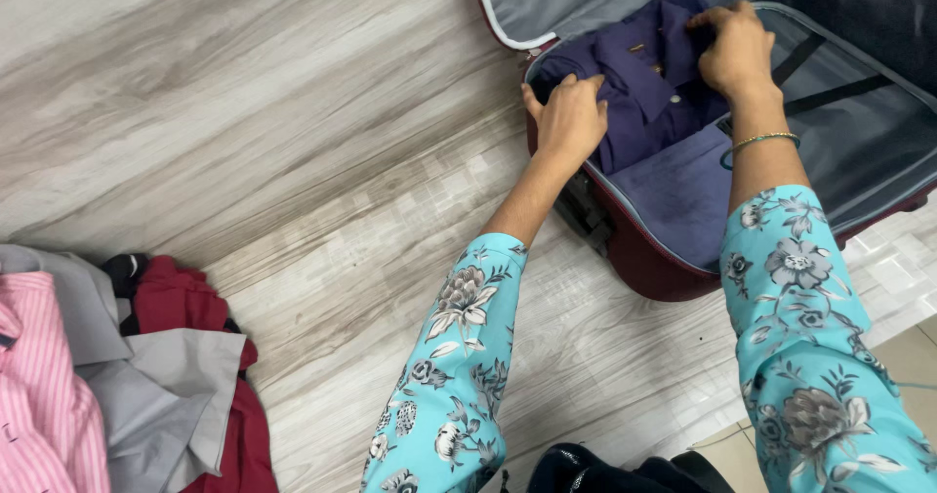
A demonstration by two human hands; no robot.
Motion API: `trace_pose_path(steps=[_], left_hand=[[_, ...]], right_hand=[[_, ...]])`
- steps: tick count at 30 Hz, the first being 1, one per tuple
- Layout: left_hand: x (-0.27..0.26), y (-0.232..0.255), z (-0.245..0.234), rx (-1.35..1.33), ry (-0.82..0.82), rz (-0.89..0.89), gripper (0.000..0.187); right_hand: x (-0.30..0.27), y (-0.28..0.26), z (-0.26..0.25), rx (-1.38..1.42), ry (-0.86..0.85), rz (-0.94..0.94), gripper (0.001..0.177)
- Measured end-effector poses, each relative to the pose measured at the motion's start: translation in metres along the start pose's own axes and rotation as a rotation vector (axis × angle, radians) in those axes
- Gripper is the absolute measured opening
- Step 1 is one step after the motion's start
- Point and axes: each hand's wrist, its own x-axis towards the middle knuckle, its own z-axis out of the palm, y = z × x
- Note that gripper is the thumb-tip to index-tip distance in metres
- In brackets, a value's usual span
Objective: The person buttons a pink striped shirt, spreads it flat on a surface, and then folds the sleeves and body of the shirt into a square shape.
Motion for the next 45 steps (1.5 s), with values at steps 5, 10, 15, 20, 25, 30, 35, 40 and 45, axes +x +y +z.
trace_pose_path(steps=[5,10,15,20,25,30,35,40,45], left_hand=[[-0.011,0.021,-0.039,0.376,-0.363,-0.072,0.023],[-0.004,0.039,-0.037,0.739,-0.62,-0.111,0.033],[0.003,0.03,-0.008,1.054,-0.706,0.08,0.064],[0.02,0.002,0.036,0.861,-0.568,-0.006,0.054],[0.027,-0.008,0.053,0.839,-0.608,-0.096,0.059],[0.036,-0.008,0.064,0.737,-0.808,-0.128,0.057],[0.043,-0.018,0.075,0.616,-0.767,-0.179,0.051],[0.034,-0.013,0.066,0.788,-0.659,-0.114,0.056],[0.036,0.0,0.052,0.724,-0.891,-0.1,0.056]], right_hand=[[0.01,-0.012,0.026,-0.125,-0.28,0.03,0.08],[-0.002,-0.018,0.037,-0.203,-0.365,0.015,0.097],[-0.019,-0.027,0.05,-0.36,-0.35,-0.016,0.092],[-0.044,-0.05,0.038,-0.583,-0.251,-0.26,0.115],[-0.083,-0.094,0.038,-0.858,-0.342,-0.576,0.125],[-0.086,-0.073,0.074,-0.873,-0.124,-0.862,0.089],[-0.058,-0.054,0.091,-0.726,-0.215,-0.772,0.062],[-0.073,-0.07,0.086,-0.734,-0.528,-0.614,0.08],[-0.061,-0.076,0.063,-0.34,-0.722,-0.452,0.103]])
